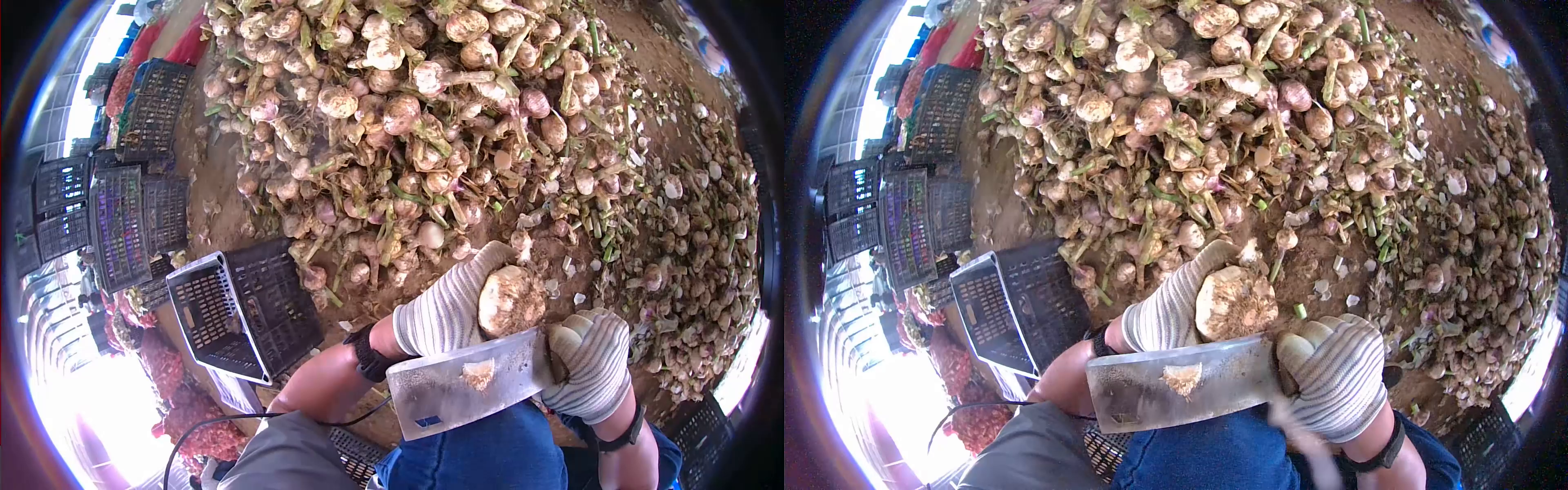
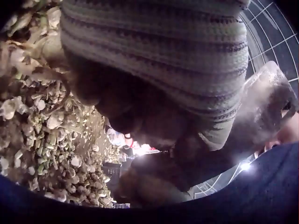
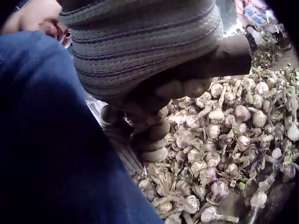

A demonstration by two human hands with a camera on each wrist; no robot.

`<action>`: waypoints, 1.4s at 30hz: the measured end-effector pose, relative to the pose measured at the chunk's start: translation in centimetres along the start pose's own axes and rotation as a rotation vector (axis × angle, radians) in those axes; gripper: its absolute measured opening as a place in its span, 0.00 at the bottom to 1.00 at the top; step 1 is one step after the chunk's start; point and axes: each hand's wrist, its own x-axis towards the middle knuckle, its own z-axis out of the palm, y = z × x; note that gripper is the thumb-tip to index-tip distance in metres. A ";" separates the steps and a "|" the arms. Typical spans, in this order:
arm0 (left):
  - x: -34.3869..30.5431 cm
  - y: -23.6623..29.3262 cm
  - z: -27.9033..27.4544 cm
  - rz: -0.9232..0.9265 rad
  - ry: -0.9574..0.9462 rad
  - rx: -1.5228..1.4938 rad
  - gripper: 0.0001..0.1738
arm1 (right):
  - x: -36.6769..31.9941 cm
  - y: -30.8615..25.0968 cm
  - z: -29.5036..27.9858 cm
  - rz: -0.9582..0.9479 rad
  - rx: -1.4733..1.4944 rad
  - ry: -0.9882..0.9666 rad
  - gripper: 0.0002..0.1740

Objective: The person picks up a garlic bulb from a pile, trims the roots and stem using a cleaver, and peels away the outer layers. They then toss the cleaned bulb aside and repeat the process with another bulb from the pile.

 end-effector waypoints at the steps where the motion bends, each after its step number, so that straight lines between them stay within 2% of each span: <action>1: 0.1 0.0 0.0 -0.033 -0.024 -0.067 0.27 | -0.1 0.2 -0.1 -0.003 -0.012 -0.019 0.15; 2: 0.1 0.2 0.2 -0.095 -0.051 -0.208 0.27 | -0.7 0.5 0.6 0.044 0.043 -0.084 0.13; 3: 0.3 0.6 0.7 -0.187 -0.080 -0.412 0.25 | -0.5 0.5 0.5 0.033 0.074 -0.056 0.11; 4: 0.4 0.5 0.1 -0.207 -0.146 -0.451 0.24 | -0.2 0.4 0.5 0.019 0.108 -0.031 0.09; 8: -0.1 -0.1 -0.1 0.037 -0.025 0.128 0.25 | -0.3 0.5 0.7 -0.004 0.093 -0.025 0.09; 9: -0.2 -0.7 -0.8 0.072 0.027 0.207 0.25 | -0.4 0.4 0.7 -0.007 0.090 -0.004 0.09; 11: -0.1 -1.0 -1.0 0.070 0.021 0.173 0.24 | -0.4 0.4 0.7 -0.005 0.090 -0.016 0.10; 16: 0.9 0.0 0.6 -0.128 -0.265 -0.402 0.26 | -0.1 0.8 0.2 0.020 0.047 -0.048 0.13; 19: 0.8 0.0 -0.5 -0.139 -0.228 -0.452 0.27 | -0.7 1.9 1.9 0.026 0.013 0.045 0.13; 20: 0.8 -0.2 0.2 -0.121 -0.161 -0.455 0.26 | -0.4 2.1 1.6 0.012 -0.075 0.041 0.15; 25: 1.1 -0.1 0.2 -0.149 -0.002 -0.432 0.23 | -0.2 3.1 3.2 -0.015 -0.003 0.160 0.12; 27: 1.5 0.2 0.1 -0.139 0.079 -0.399 0.23 | 0.2 4.1 3.4 -0.030 -0.084 0.171 0.10; 28: 1.7 0.0 0.9 -0.131 0.222 -0.293 0.21 | -0.1 4.6 3.3 -0.028 -0.155 0.135 0.09; 30: 0.8 -0.3 2.0 0.099 0.146 0.261 0.18 | -0.7 7.8 3.5 0.264 -0.022 0.216 0.06; 31: -0.1 -0.7 2.4 0.209 0.107 0.539 0.20 | -1.8 10.8 4.1 0.554 0.191 0.324 0.06; 33: -1.9 -0.5 2.6 0.443 0.027 1.100 0.30 | -7.0 17.1 4.7 0.705 0.206 0.566 0.09; 34: -2.3 0.2 1.7 0.413 0.078 1.208 0.33 | -6.7 17.6 5.9 0.675 0.239 0.554 0.09; 35: -2.3 0.4 0.4 0.356 0.117 1.291 0.38 | -7.9 17.5 6.4 0.674 0.254 0.530 0.09; 36: -1.5 0.8 0.1 0.362 0.028 1.318 0.40 | -9.2 17.7 6.3 0.684 0.244 0.545 0.09; 37: -0.7 1.1 -0.1 0.367 -0.063 1.340 0.42 | -9.6 17.8 6.6 0.602 0.009 0.448 0.11; 39: -0.6 0.8 -0.5 0.420 -0.003 1.269 0.36 | -6.7 12.1 5.8 0.683 0.407 0.434 0.09; 40: -0.5 0.8 -0.4 0.384 0.014 1.158 0.35 | -5.9 9.7 5.4 0.513 0.467 0.415 0.09; 42: -0.4 0.6 -0.3 0.323 0.036 0.922 0.33 | -4.1 6.5 4.0 0.275 0.343 0.249 0.10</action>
